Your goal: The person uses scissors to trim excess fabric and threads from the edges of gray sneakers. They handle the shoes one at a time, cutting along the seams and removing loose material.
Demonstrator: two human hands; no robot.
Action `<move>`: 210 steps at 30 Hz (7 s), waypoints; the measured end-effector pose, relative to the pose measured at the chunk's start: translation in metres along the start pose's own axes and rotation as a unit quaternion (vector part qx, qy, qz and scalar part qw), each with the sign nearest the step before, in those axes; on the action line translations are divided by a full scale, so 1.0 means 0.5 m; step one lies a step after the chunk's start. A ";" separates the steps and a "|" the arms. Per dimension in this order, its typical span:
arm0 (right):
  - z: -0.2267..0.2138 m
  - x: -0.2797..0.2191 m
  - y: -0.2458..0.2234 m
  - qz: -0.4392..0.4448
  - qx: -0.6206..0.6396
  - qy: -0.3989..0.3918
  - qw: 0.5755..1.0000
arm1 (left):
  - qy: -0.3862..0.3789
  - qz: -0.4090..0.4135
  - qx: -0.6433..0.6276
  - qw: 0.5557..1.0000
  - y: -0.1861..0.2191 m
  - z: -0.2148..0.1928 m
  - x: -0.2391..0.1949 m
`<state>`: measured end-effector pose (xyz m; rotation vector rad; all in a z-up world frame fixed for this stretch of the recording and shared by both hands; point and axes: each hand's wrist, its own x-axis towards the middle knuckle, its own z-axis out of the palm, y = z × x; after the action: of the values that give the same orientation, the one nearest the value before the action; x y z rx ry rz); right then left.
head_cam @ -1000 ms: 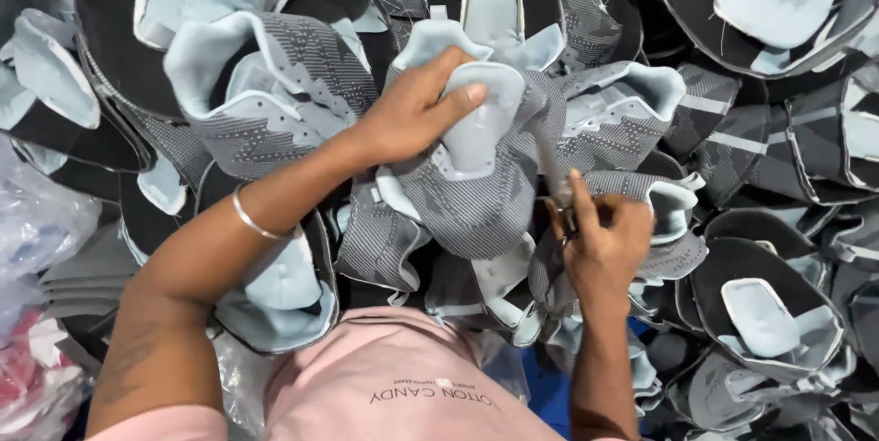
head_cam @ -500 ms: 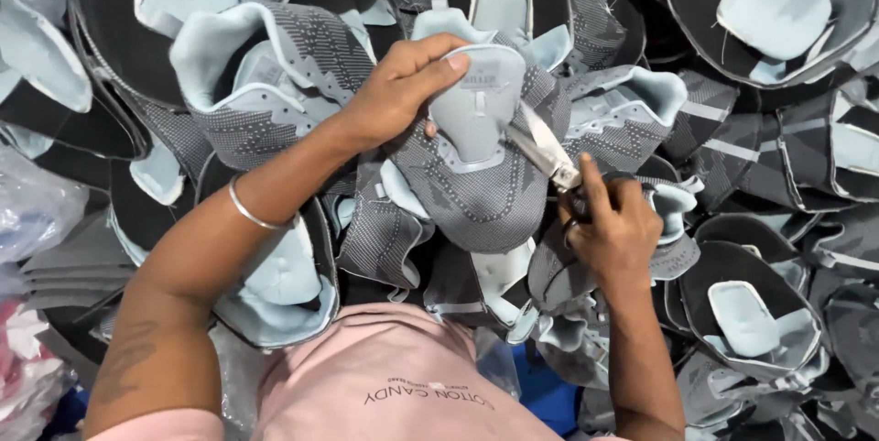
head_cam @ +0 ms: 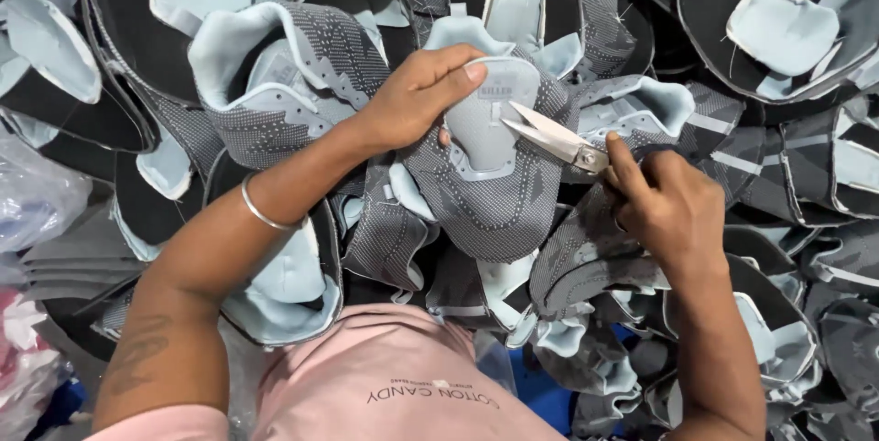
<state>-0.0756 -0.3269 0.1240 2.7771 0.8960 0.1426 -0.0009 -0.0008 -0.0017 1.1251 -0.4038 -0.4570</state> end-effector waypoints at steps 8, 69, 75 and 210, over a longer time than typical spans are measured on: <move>0.061 -0.031 -0.026 -0.006 -0.001 0.029 1.000 | 0.030 0.013 0.023 0.999 0.008 -0.003 0.001; 0.081 0.013 -0.040 0.063 0.119 0.120 0.984 | 0.028 -0.004 -0.099 0.995 0.001 -0.019 -0.003; 0.117 -0.014 -0.040 0.011 0.048 0.038 0.998 | 0.016 0.017 -0.032 0.999 -0.015 -0.012 0.002; 0.314 -0.046 -0.214 0.161 0.919 0.223 0.282 | 0.221 0.039 0.210 0.952 0.275 0.011 -0.097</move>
<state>-0.1297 -0.2837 -0.0544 5.4196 0.0430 -0.5130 -0.0244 0.0705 0.1232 1.5743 -0.1489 -0.0346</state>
